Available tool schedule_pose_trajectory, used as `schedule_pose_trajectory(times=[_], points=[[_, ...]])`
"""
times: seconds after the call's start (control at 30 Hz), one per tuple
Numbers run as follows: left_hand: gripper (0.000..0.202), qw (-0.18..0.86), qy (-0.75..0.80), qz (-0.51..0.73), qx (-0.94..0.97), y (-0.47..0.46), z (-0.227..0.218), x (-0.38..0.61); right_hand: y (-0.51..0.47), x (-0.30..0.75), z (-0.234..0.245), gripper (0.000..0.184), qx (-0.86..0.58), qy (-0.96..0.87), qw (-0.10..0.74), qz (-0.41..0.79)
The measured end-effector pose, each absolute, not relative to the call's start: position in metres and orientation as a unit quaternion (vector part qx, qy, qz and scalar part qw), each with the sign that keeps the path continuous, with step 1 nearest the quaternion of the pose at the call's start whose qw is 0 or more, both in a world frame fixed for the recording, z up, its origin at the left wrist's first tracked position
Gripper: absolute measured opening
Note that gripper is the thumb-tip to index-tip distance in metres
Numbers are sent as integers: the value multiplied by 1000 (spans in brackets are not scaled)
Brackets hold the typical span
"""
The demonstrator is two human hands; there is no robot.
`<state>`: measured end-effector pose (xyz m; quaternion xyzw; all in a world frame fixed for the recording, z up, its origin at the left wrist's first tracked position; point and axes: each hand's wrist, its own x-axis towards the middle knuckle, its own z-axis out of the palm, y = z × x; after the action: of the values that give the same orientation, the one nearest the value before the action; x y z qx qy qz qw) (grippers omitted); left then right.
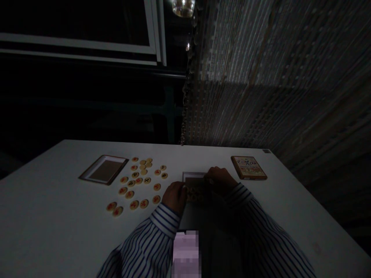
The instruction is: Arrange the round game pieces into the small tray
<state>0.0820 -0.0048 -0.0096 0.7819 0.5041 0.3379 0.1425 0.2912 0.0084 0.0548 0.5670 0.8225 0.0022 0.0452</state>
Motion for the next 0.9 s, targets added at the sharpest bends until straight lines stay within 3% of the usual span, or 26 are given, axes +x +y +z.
schedule_pose_trajectory(times=[0.9], points=[[23, 152, 508, 335, 779, -3, -12, 83, 6, 289, 61, 23, 579, 812, 73, -9]])
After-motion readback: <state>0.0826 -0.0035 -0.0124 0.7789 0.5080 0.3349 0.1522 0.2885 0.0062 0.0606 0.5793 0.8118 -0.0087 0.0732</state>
